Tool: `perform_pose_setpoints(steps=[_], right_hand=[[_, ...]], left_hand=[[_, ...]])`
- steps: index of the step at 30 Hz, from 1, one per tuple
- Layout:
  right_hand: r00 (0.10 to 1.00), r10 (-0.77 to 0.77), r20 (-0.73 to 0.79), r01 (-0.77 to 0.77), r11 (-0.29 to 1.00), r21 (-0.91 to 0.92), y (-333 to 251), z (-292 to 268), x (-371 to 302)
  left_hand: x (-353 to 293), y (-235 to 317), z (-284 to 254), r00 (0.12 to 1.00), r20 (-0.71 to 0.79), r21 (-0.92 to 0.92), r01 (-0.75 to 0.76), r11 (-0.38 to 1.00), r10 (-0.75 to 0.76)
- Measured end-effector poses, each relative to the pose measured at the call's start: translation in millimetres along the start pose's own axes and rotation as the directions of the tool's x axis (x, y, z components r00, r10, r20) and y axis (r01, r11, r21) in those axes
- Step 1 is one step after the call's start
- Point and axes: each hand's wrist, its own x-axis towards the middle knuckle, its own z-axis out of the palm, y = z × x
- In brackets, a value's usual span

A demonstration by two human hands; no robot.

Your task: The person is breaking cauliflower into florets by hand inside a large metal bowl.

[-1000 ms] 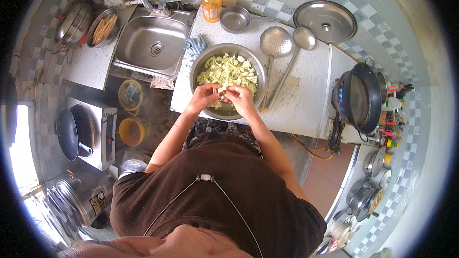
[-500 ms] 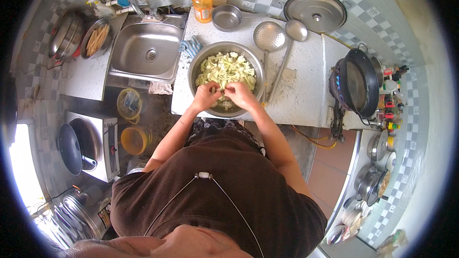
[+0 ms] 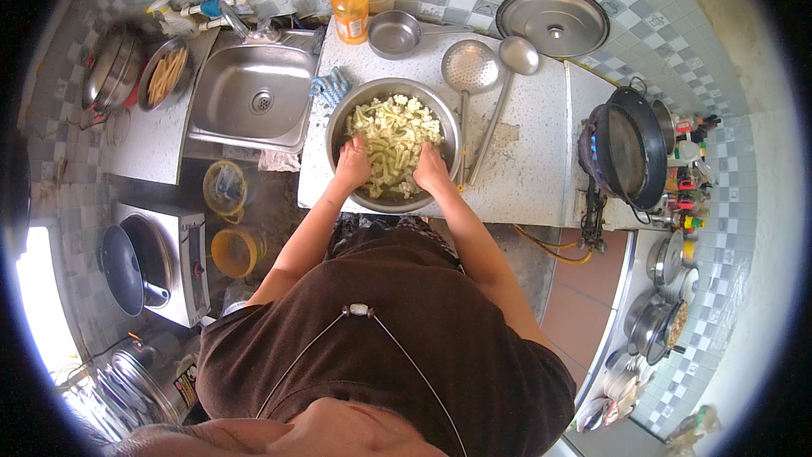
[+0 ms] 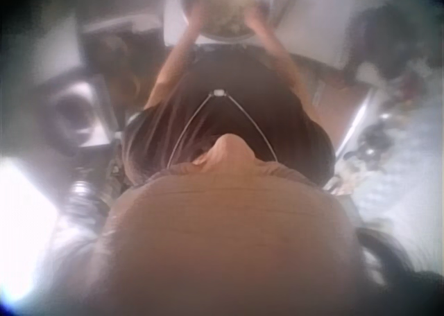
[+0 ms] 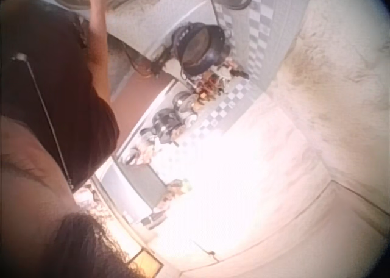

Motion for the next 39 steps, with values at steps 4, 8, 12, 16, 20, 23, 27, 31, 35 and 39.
perform_pose_setpoints(steps=[4,8,12,16,20,23,27,31,35,39], right_hand=[[0.988,-0.092,0.122,0.04,0.927,0.374,25,-8,12],[0.959,-0.231,0.166,0.035,0.675,0.737,33,-18,4],[0.949,-0.306,0.071,0.106,0.524,0.845,19,-31,-16],[0.936,-0.352,0.023,0.157,0.475,0.866,9,-39,-24],[0.919,-0.395,-0.012,0.194,0.423,0.885,-4,-40,-29],[0.914,-0.402,-0.049,0.223,0.397,0.89,-11,-36,-33],[0.903,-0.42,-0.087,0.281,0.425,0.86,-10,-30,-30],[0.914,-0.397,-0.082,0.349,0.667,0.658,-5,-21,-25],[0.937,-0.313,-0.153,0.341,0.914,0.219,3,-12,-22],[0.829,-0.313,-0.464,0.356,0.934,0.006,1,-9,4]], left_hand=[[13,-20,4,0.994,-0.008,-0.275,-0.106,0.956,0.108],[3,-12,-15,1.0,0.013,-0.587,-0.008,0.81,0.019],[-14,2,-22,0.974,-0.144,-0.663,-0.226,0.714,0.174],[-31,28,-39,0.832,-0.371,-0.225,-0.51,0.83,0.411],[-35,44,-41,0.972,-0.031,-0.727,-0.183,0.662,0.235],[-35,43,-34,0.972,-0.052,-0.805,-0.177,0.566,0.231],[-34,35,-24,0.981,0.051,-0.831,-0.062,0.553,0.186],[-36,29,-18,0.982,-0.02,-0.798,-0.129,0.589,0.188],[-30,17,-22,0.986,-0.156,-0.491,-0.132,0.861,0.063],[-9,2,-6,0.973,-0.198,-0.397,0.028,0.917,-0.115]])
